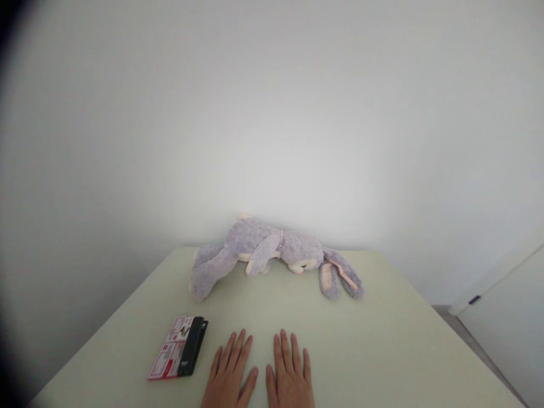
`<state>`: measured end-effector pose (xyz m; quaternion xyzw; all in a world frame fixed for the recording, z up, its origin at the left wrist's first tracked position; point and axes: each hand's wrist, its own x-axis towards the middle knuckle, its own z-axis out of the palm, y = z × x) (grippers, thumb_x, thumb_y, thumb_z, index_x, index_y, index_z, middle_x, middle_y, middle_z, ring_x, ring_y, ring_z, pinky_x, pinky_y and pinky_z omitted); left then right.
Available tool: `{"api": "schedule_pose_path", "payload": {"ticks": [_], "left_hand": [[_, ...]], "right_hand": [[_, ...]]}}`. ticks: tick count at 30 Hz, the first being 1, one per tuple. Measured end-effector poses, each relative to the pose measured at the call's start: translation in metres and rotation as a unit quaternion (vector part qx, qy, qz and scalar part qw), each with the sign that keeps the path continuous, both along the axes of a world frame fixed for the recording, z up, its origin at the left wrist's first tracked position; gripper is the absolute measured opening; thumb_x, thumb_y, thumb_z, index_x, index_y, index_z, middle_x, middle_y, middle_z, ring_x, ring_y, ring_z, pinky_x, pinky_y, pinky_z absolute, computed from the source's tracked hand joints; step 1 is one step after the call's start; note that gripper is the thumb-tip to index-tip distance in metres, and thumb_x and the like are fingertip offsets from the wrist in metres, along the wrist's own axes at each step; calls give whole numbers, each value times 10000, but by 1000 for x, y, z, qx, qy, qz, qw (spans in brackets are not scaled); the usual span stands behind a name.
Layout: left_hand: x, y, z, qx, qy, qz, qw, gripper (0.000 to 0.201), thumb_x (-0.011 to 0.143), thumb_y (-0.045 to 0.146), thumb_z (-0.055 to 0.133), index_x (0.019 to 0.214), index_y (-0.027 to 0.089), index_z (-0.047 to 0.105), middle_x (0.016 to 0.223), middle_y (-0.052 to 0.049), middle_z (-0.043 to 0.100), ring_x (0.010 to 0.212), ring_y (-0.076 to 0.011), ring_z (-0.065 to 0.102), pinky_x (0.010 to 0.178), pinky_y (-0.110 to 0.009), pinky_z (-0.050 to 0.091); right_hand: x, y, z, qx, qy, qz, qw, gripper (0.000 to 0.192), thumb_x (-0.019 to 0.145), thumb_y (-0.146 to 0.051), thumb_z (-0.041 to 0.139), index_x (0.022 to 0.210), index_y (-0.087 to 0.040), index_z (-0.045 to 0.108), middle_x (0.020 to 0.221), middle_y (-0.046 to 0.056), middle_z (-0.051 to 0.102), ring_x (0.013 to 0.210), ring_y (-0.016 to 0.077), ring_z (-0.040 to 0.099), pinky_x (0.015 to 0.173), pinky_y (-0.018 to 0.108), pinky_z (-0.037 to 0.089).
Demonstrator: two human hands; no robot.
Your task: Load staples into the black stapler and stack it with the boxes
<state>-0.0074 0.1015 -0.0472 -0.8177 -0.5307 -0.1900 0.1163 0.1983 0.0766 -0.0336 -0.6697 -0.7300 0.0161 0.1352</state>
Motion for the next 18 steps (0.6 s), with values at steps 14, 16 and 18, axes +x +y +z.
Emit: {"api": "schedule_pose_path", "payload": {"ticks": [14,16,18], "left_hand": [[-1,1,-1,-4,-9,-2,1000,677,992,450,449,1609,324,200,1641,0,356,1492,-277,372,1158,-482,335],[0,1,-1,-3,-9,-2,1000,679,989,447,454,1608,326,202,1641,2,357,1491,-277,373,1157,-479,334],[0,1,-1,-3,-6,0,1000,681,990,449,454,1609,321,202,1643,-1,352,1492,-278,371,1155,-480,332]], "right_hand": [[-2,0,5,-19,2,-6,1000,618,1034,-568,293,1588,-306,209,1644,2,200,1523,347,259,1191,652,296],[-1,0,5,-24,5,-3,1000,615,1035,-571,288,1587,-314,204,1644,-3,200,1523,346,260,1192,652,294],[-1,1,4,-26,7,-3,1000,612,1034,-572,289,1586,-321,205,1643,-6,203,1523,346,261,1194,652,290]]}}
